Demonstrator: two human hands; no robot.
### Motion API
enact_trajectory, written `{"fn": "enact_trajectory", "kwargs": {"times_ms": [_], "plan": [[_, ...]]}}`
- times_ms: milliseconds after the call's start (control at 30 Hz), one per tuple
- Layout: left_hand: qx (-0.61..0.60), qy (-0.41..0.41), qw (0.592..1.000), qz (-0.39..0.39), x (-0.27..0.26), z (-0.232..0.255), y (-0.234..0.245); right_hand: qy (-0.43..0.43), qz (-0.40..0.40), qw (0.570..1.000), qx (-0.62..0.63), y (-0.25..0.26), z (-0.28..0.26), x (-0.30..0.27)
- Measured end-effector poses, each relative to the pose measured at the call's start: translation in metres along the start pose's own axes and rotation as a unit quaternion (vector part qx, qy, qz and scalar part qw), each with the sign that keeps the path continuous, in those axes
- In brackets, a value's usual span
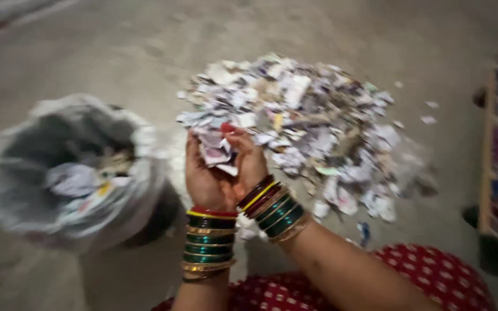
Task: The person sits on the floor and repeatedly picks up small pieces of paper and plastic from a pile, then places them into a nearby bin lined with a plastic bag. The task involves continuous hand-based sorting of waste materials.
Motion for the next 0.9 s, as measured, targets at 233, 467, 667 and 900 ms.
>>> {"fn": "enact_trajectory", "kwargs": {"times_ms": [233, 467, 667, 900], "plan": [[-0.014, -0.092, 0.996, 0.012, 0.029, 0.138, 0.014, -0.127, -0.052, 0.99, -0.03, -0.116, 0.091, 0.041], [0.026, -0.171, 0.978, 0.115, 0.046, 0.235, 0.073, -0.202, -0.016, 0.967, -0.152, -0.139, 0.202, 0.101], [0.082, -0.221, 0.971, 0.032, 0.028, 0.242, 0.061, -0.197, -0.031, 0.975, -0.094, -0.147, 0.202, 0.085], [0.105, -0.143, 0.984, -0.011, 0.007, 0.122, 0.015, -0.101, -0.084, 0.99, -0.04, -0.077, 0.092, 0.029]]}}
Point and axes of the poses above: each hand's wrist, its own x-axis towards the middle knuckle, its own y-axis out of the back of the hand, z = x × y, the point moved 5 cm from there along x, towards the middle knuckle, and after that the axes turned 11 degrees about x, right-handed, at the moved point
